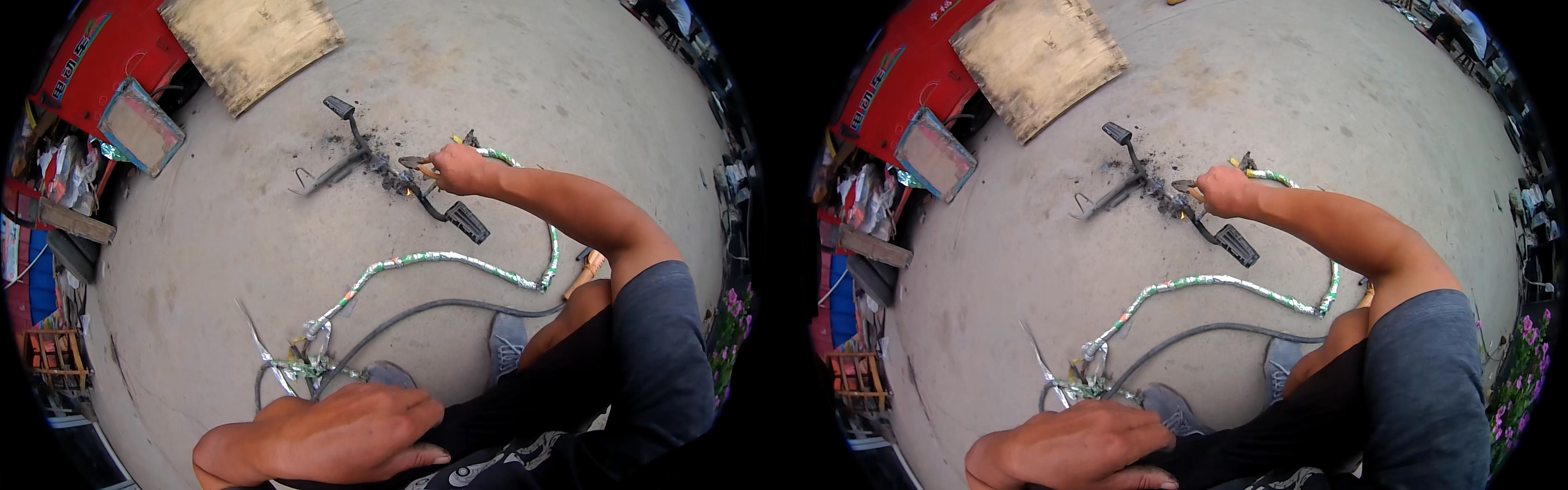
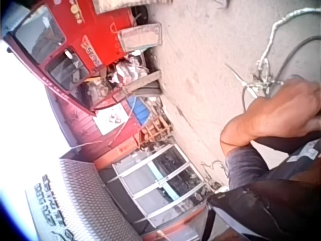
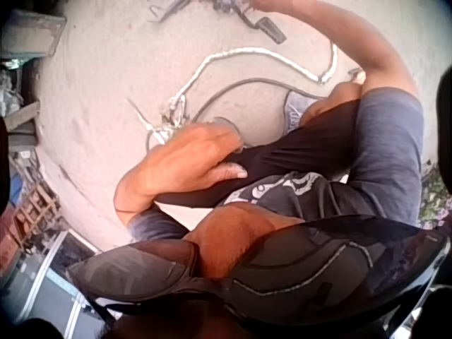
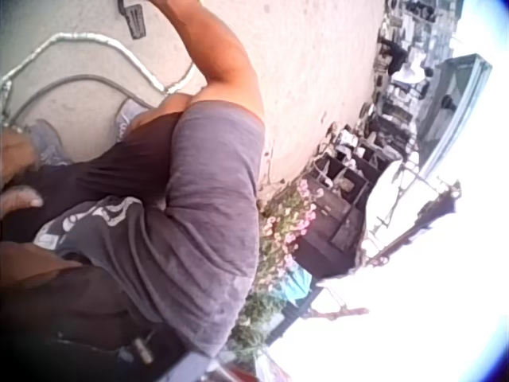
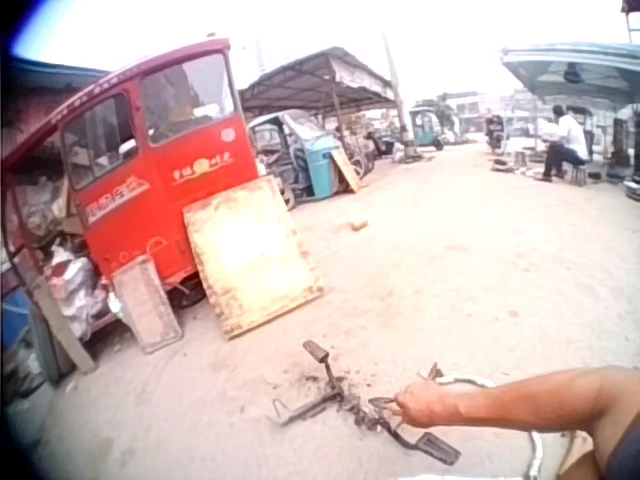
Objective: The person sits on the ground and uses a welding torch to join parts of a metal frame. They repeatedly position the torch, create welds, and use pliers to adjust the frame during the process.
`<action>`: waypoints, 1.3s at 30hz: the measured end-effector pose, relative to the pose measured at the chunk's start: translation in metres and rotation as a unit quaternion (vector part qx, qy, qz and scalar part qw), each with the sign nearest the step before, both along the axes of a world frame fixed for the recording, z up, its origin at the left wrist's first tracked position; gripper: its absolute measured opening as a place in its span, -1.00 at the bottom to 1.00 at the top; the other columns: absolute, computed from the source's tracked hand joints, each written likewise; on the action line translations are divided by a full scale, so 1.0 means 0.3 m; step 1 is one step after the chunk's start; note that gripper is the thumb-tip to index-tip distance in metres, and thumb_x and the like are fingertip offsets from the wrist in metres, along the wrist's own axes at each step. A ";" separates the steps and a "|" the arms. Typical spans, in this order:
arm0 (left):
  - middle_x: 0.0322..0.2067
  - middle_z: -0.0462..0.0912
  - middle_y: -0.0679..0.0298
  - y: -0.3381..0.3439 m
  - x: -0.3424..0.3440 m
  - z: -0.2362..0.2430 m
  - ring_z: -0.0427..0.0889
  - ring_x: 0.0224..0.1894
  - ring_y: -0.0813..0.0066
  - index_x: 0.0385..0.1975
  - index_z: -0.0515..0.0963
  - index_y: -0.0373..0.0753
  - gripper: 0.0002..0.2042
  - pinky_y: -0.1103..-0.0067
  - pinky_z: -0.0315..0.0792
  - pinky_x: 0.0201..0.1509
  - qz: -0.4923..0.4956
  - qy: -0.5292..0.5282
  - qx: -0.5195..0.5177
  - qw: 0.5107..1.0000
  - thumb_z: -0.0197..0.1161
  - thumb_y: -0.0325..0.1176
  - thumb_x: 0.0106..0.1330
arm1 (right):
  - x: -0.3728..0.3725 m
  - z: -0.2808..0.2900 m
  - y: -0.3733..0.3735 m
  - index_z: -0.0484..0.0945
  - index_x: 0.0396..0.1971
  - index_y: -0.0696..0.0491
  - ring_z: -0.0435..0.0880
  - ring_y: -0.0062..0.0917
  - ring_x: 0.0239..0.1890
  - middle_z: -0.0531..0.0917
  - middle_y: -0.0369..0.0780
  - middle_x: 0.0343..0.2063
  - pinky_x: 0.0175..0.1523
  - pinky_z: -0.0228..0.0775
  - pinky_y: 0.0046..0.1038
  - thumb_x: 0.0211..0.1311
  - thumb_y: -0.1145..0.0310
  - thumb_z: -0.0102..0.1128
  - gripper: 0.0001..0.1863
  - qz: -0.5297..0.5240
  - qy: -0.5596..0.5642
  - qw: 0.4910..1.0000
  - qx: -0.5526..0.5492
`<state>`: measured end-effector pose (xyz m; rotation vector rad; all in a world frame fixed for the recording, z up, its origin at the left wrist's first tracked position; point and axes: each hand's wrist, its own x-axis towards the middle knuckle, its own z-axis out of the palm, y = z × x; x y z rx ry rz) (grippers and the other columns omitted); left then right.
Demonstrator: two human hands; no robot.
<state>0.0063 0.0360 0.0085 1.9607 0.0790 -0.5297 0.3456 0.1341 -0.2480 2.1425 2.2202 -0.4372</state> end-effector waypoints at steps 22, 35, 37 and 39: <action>-0.30 0.56 -0.03 0.002 -0.018 -0.022 0.62 -0.21 -0.15 -0.26 0.45 -0.38 -0.61 0.15 0.49 -0.17 0.019 0.023 0.005 1.000 0.19 -0.07 0.48 | -0.008 0.297 -0.127 0.67 0.05 0.21 0.73 -0.26 -0.06 0.76 0.00 -0.10 0.02 0.56 -0.33 0.06 0.14 0.48 -0.41 0.022 0.275 0.933 -0.233; -0.31 0.63 0.07 0.069 0.099 -0.112 0.66 -0.23 -0.03 -0.15 0.54 -0.31 -0.61 0.28 0.53 -0.18 0.028 0.102 0.026 0.994 0.28 -0.04 0.43 | -0.250 -0.168 -0.855 0.64 0.08 0.19 0.70 -0.14 -0.03 0.74 -0.01 -0.12 0.12 0.50 -0.24 0.18 0.06 0.41 -0.41 -0.004 0.428 0.849 -0.311; -0.31 0.63 0.08 0.090 0.129 -0.119 0.66 -0.24 -0.02 -0.15 0.55 -0.30 -0.62 0.29 0.53 -0.19 0.030 0.112 0.019 0.993 0.28 -0.04 0.42 | -0.248 -0.164 -0.847 0.61 0.12 0.23 0.70 -0.14 0.01 0.74 0.00 -0.08 0.16 0.52 -0.25 0.22 0.11 0.38 -0.41 -0.038 0.454 0.838 -0.299; -0.32 0.63 0.09 0.101 0.155 -0.130 0.66 -0.26 -0.01 -0.15 0.56 -0.30 -0.62 0.29 0.52 -0.20 0.042 0.132 0.013 0.990 0.29 -0.04 0.42 | -0.199 -0.205 -0.789 0.57 0.16 0.27 0.73 -0.19 -0.01 0.74 0.00 -0.07 0.14 0.57 -0.27 0.26 0.19 0.32 -0.43 -0.100 0.490 0.820 -0.278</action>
